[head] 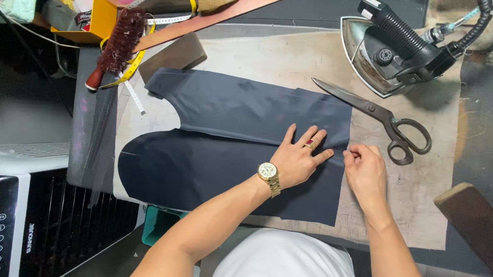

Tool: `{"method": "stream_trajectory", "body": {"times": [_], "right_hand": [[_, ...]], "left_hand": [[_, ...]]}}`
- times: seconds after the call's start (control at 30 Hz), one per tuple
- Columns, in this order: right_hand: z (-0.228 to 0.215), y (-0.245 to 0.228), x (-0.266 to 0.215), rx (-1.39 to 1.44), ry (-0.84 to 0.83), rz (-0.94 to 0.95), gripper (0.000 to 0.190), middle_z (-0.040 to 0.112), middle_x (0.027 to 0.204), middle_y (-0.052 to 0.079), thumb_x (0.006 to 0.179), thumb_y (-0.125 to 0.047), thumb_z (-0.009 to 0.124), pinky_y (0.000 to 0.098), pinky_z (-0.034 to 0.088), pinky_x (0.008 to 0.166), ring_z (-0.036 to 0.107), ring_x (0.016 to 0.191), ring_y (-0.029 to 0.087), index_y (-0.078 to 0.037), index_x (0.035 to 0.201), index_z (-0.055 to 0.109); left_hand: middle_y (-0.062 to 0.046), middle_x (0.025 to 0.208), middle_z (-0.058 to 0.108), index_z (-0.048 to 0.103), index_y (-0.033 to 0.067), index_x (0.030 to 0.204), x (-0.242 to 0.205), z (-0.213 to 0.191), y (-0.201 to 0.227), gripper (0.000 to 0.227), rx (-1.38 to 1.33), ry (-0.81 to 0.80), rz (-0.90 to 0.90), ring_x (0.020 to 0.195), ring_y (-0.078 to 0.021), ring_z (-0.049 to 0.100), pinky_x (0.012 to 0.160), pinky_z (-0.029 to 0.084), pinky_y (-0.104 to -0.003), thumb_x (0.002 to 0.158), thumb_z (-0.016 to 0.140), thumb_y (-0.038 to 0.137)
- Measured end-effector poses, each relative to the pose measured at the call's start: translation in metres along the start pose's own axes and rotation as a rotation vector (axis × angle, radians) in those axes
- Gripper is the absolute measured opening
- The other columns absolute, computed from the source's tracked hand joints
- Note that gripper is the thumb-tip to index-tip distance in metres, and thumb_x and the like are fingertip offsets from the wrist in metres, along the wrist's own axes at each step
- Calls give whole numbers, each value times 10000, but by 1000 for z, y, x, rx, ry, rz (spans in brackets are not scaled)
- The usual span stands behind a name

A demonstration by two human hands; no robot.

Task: The person irons pieces of dark fabric using a hand iron and wooden blocks, then cuts a section of the fabric using large tailor shears before folding and aligning the edges of the cut piece by hand on a workbench.

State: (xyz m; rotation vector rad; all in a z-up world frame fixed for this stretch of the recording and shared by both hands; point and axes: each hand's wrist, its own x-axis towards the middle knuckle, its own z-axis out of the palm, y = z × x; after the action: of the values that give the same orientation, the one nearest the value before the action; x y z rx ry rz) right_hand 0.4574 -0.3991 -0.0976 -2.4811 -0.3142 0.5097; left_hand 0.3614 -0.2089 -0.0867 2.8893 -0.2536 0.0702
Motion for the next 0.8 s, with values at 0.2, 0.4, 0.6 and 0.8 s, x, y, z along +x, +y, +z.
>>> {"method": "stream_trajectory", "body": {"times": [0.2, 0.4, 0.6, 0.8], "right_hand": [[-5, -22, -10, 139, 163, -21, 118, 618, 867, 120, 961, -180, 745, 414, 548, 833, 705, 902, 309, -99, 1045, 742], [32, -19, -14, 168, 252, -69, 114, 676, 825, 131, 962, -167, 748, 459, 580, 715, 725, 854, 355, -79, 1034, 745], [37, -47, -30, 30, 306, -80, 162, 646, 848, 77, 890, -173, 815, 397, 581, 726, 718, 817, 282, -84, 998, 733], [56, -80, -34, -4, 307, -46, 156, 631, 916, 27, 940, -243, 766, 417, 577, 731, 702, 858, 251, -130, 1019, 693]], "left_hand": [[-168, 1562, 426, 629, 274, 1369, 3, -4, -2, 468, -5, -43, 14, 1510, -364, 344, 1148, 269, -732, 903, 665, 266], [-146, 1548, 477, 632, 299, 1357, -4, -9, -12, 524, -72, -22, 58, 1484, -327, 405, 1175, 277, -672, 840, 714, 278], [-163, 1438, 580, 602, 180, 1378, -41, -25, -62, 459, -92, 131, 21, 1401, -316, 511, 1162, 295, -601, 926, 678, 195], [-206, 1594, 422, 489, 148, 1505, -51, -23, -74, 603, -30, -38, 26, 1519, -335, 341, 1202, 178, -674, 983, 623, 420]]}}
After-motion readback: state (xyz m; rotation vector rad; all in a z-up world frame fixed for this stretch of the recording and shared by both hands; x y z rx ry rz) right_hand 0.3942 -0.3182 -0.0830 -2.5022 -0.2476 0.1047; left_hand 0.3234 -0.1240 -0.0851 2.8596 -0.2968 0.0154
